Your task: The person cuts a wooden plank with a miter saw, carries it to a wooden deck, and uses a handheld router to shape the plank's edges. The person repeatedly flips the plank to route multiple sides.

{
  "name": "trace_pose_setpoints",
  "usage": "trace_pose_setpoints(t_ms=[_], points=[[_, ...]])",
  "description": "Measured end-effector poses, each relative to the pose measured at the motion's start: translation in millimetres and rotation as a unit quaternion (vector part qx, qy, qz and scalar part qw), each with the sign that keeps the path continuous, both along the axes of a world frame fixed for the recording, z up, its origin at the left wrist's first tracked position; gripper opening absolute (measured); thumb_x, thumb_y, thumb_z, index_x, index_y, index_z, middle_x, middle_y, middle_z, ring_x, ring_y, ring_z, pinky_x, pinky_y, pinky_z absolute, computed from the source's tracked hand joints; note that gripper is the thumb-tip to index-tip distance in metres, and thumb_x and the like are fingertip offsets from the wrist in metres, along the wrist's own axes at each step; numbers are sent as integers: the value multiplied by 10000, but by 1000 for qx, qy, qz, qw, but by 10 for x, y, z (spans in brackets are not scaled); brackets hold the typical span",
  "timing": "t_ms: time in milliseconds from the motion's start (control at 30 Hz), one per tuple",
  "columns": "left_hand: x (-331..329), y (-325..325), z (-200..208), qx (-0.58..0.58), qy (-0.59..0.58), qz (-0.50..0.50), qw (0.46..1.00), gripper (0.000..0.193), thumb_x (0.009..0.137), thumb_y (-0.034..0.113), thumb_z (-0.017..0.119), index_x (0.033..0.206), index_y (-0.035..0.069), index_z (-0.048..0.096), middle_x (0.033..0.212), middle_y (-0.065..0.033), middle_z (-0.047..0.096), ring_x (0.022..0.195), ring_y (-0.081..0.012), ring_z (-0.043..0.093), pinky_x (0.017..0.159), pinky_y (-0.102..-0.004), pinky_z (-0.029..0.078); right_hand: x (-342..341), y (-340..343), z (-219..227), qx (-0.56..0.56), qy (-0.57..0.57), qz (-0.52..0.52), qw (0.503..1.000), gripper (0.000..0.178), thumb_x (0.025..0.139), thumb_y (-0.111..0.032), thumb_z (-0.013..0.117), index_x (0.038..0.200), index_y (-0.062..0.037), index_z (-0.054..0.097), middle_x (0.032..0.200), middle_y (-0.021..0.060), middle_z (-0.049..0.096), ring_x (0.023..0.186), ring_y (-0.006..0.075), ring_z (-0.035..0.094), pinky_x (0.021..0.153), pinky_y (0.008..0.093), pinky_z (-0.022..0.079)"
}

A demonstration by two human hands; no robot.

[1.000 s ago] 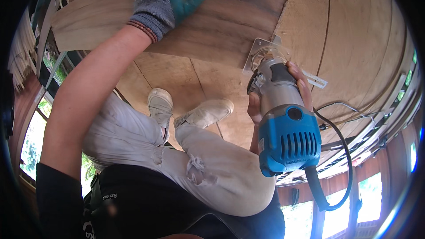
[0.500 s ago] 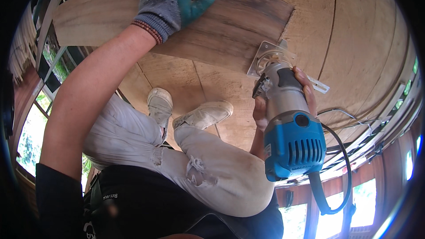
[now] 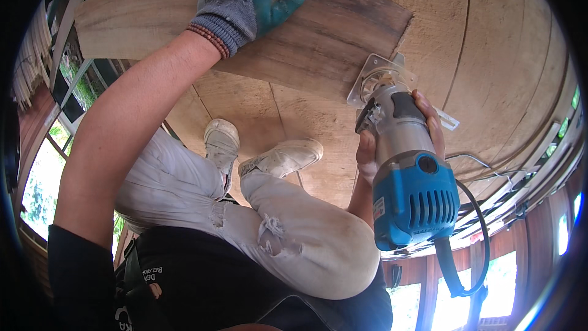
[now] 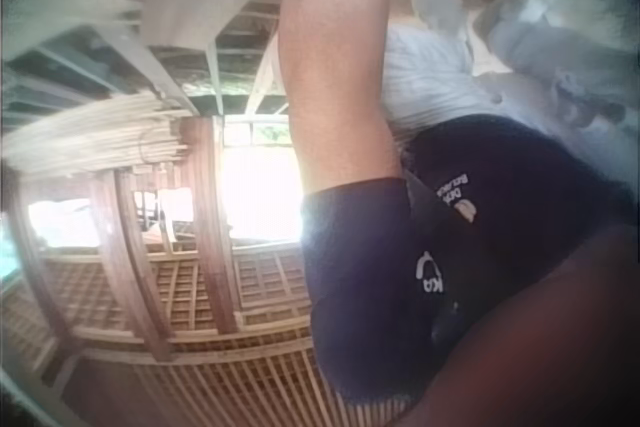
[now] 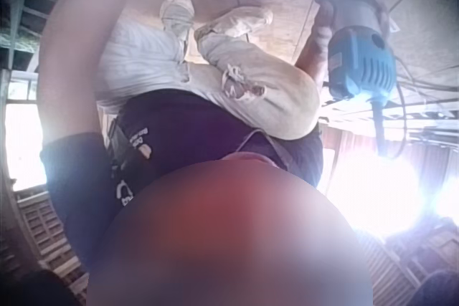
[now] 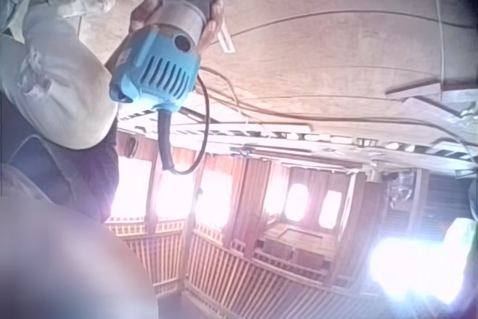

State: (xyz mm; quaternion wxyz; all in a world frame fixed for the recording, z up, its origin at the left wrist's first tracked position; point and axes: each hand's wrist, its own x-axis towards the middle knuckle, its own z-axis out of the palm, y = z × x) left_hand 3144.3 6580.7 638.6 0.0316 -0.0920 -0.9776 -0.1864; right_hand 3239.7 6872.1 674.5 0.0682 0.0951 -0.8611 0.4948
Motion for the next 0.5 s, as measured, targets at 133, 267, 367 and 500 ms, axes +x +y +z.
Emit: trace_pose_setpoints(t_ms=[133, 267, 367, 500], points=[[-3, 8, 7, 1, -2, 2, 1000, 264, 876, 360, 672, 785, 123, 602, 828, -124, 629, 846, -334, 607, 842, -483, 428, -19, -3, -12, -7, -1, -4, 1000, 835, 811, -435, 864, 1429, -106, 410, 1303, 187, 595, 1236, 344, 619, 1082, 490, 525], [-7, 16, 12, -3, -2, 5, 1000, 263, 880, 362, 668, 794, 122, 602, 833, -124, 631, 849, -333, 606, 849, -482, 426, -54, -36, -28, -8, 1, -17, 1000, 822, 817, -445, 861, 1422, -104, 421, 1290, 184, 605, 1230, 338, 621, 1070, 483, 529], [-9, 14, 16, -8, -6, 5, 1000, 268, 882, 366, 663, 795, 119, 606, 839, -125, 634, 852, -336, 606, 851, -484, 425, -78, -85, -40, -17, 7, -41, 999, 798, 830, -490, 841, 1389, -90, 435, 1264, 181, 610, 1214, 332, 630, 1067, 486, 531], [-11, 8, 17, 1, -11, 6, 1000, 275, 882, 373, 655, 798, 113, 619, 845, -131, 639, 854, -340, 608, 846, -489, 424, -128, -116, -33, -8, 8, -54, 998, 778, 850, -554, 808, 1333, -65, 443, 1225, 169, 611, 1187, 325, 645, 1084, 501, 526]])
